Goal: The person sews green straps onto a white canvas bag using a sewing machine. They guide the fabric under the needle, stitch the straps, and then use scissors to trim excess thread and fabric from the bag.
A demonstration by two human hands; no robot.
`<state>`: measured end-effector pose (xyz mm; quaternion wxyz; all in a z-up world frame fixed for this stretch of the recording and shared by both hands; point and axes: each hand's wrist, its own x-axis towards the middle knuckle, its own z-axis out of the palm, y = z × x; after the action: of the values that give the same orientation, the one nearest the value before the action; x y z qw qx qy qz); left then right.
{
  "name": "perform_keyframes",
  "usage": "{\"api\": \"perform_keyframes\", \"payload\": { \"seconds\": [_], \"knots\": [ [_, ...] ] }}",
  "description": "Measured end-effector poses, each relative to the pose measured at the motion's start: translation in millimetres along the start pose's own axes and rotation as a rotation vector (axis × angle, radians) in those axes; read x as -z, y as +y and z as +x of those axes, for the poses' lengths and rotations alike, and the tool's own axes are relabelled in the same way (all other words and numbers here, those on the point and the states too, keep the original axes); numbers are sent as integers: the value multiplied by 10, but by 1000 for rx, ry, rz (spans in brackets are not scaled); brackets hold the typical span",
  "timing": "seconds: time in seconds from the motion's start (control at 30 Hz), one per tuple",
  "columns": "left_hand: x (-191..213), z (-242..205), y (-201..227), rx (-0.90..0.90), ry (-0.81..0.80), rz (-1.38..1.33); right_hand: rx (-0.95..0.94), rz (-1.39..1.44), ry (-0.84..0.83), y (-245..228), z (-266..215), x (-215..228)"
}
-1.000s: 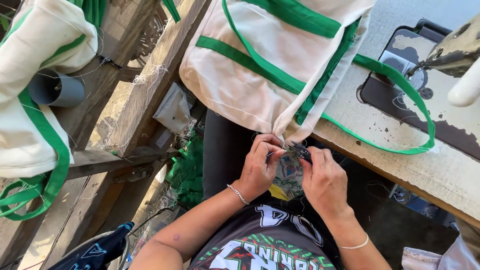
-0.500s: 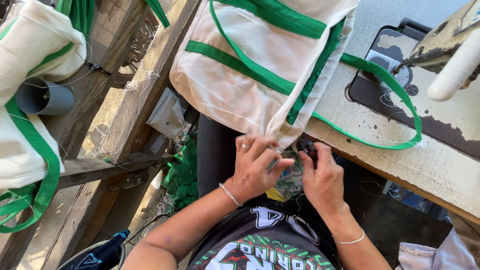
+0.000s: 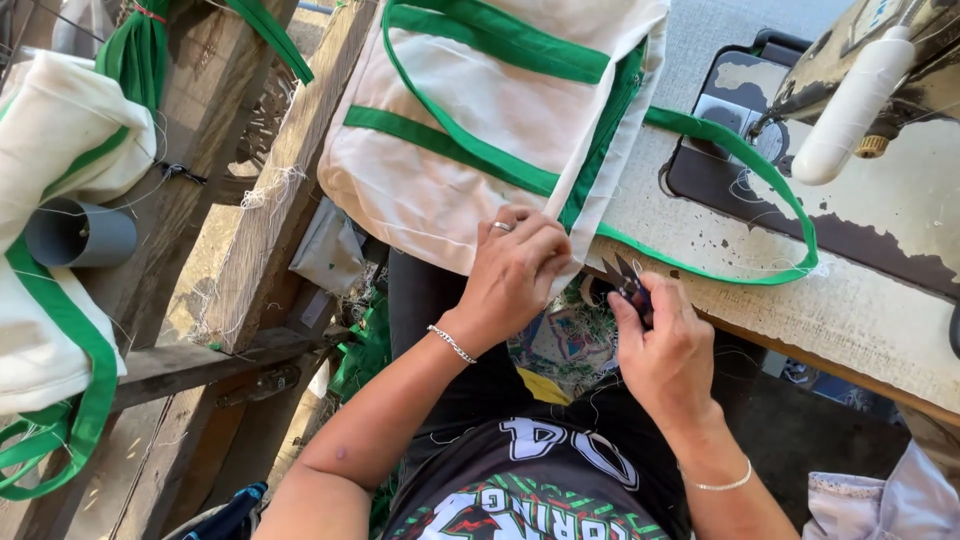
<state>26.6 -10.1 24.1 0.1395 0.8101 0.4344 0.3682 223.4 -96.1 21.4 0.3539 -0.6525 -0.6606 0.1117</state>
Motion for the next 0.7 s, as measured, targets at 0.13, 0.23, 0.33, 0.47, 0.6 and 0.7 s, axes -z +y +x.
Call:
{"api": "perform_keyframes", "payload": {
  "seconds": [0.13, 0.23, 0.33, 0.47, 0.6, 0.7],
  "knots": [
    [-31, -57, -54, -13, -50, 26, 71, -73, -4, -13, 141, 22],
    [93, 20, 99, -116, -128, 178, 9, -34, -50, -69, 224, 129],
    [-16, -11, 49, -105, -60, 146, 19, -50, -76, -132, 229, 152],
    [68, 44, 14, -24, -46, -45, 53, -102, -110, -113, 250, 33],
    [-4, -13, -123, 75, -2, -196, 169, -217, -143, 27, 251, -104],
    [-81, -75, -161, 110, 36, -215, 169, -243, -194, 32, 278, -88]
  ]
}}
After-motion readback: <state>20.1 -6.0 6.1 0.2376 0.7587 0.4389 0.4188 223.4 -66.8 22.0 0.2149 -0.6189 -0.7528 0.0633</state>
